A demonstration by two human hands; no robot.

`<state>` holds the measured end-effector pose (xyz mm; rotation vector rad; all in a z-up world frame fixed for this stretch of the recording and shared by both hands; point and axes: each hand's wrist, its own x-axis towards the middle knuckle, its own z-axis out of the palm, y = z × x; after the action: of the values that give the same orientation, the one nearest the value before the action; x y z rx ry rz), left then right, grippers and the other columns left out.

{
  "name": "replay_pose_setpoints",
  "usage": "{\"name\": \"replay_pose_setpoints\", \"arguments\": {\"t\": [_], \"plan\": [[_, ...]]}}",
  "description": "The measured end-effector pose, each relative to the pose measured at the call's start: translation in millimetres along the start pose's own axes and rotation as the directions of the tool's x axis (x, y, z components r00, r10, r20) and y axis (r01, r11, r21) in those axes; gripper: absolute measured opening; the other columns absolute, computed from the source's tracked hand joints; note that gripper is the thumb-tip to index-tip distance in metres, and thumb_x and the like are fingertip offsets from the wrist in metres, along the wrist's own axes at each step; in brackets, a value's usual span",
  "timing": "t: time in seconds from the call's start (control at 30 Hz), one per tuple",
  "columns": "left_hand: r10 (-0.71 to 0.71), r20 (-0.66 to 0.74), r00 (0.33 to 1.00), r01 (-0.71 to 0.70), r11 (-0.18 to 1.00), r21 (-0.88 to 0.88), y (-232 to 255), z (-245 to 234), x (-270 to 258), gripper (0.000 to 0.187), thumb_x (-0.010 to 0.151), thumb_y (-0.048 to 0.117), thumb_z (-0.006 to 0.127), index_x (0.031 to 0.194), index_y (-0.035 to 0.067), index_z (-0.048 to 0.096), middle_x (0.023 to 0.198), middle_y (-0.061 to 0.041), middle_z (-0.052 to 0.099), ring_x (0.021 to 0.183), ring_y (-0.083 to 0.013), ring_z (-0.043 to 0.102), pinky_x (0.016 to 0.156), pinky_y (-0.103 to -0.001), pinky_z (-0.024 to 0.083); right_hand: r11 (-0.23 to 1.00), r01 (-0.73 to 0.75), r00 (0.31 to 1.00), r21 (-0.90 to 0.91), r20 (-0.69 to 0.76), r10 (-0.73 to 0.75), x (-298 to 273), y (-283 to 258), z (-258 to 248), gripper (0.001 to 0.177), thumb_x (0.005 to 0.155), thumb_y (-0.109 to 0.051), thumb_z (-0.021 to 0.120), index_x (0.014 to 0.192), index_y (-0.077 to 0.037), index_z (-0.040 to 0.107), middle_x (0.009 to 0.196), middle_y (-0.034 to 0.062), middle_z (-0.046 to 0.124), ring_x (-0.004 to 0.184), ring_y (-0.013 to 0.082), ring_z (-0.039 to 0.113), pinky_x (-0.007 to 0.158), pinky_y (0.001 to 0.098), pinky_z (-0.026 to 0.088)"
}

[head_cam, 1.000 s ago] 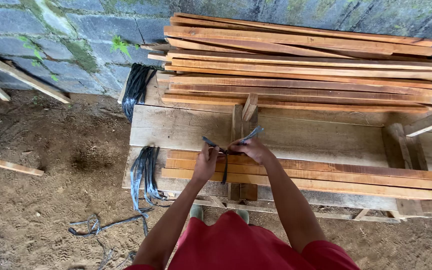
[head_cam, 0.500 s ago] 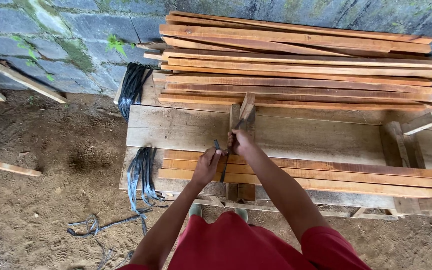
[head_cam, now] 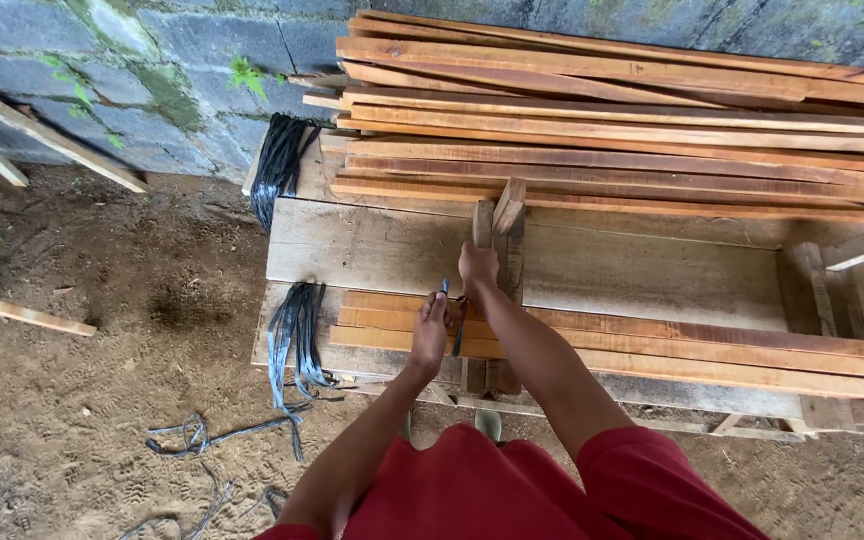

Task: Bundling several wooden planks together using plastic straps at a workbench.

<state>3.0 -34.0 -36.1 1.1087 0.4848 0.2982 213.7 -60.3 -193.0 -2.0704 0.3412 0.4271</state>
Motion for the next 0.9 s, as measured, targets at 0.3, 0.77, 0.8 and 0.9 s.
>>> {"name": "replay_pose_setpoints", "arguments": {"t": [0.3,0.77,0.8,0.9], "plan": [[0.005,-0.026,1.000,-0.003,0.994,0.112,28.2,4.5,-17.2,0.040,0.115,0.028,0.038,0.076,0.019,0.038,0.067,0.003,0.028,0.062,-0.0094,0.027,0.065,-0.030,0.033,0.873,0.276,0.941,-0.401,0.300,-0.160,-60.3,-41.1,-0.2,0.057,0.088,-0.042,0.048,0.105,0.005,0.074,0.112,0.0271,0.074,0.115,0.0431,0.069,0.095,0.0544,0.057],[-0.119,-0.004,0.993,0.110,0.907,0.406,-1.4,3.0,-4.6,0.048,0.110,0.046,0.040,0.076,0.013,0.051,0.060,-0.005,0.041,0.055,-0.0156,0.033,0.061,-0.040,0.035,0.832,0.342,0.918,-0.436,0.343,-0.197,-58.4,-44.4,4.3,0.047,0.088,-0.028,0.052,0.105,0.009,0.075,0.108,0.0309,0.074,0.111,0.0462,0.070,0.091,0.0548,0.059],[-0.091,0.033,0.995,0.069,0.905,0.419,-7.0,2.3,-3.3,0.048,0.111,0.045,0.039,0.081,0.011,0.055,0.062,-0.005,0.041,0.056,-0.0133,0.036,0.060,-0.037,0.036,0.825,0.348,0.917,-0.446,0.345,-0.201,-56.0,-40.7,5.5,0.047,0.089,-0.027,0.052,0.106,0.010,0.075,0.110,0.0313,0.073,0.111,0.0458,0.069,0.092,0.0549,0.059],[-0.109,0.078,0.991,0.060,0.884,0.463,8.3,5.2,-6.7,0.052,0.111,0.047,0.039,0.074,0.015,0.054,0.060,0.001,0.044,0.053,-0.0100,0.036,0.058,-0.031,0.036,0.863,0.327,0.924,-0.386,0.320,-0.207,-73.7,-51.9,-3.2,0.045,0.087,-0.028,0.055,0.101,0.011,0.074,0.106,0.0333,0.072,0.110,0.0478,0.069,0.088,0.0583,0.058]]}}
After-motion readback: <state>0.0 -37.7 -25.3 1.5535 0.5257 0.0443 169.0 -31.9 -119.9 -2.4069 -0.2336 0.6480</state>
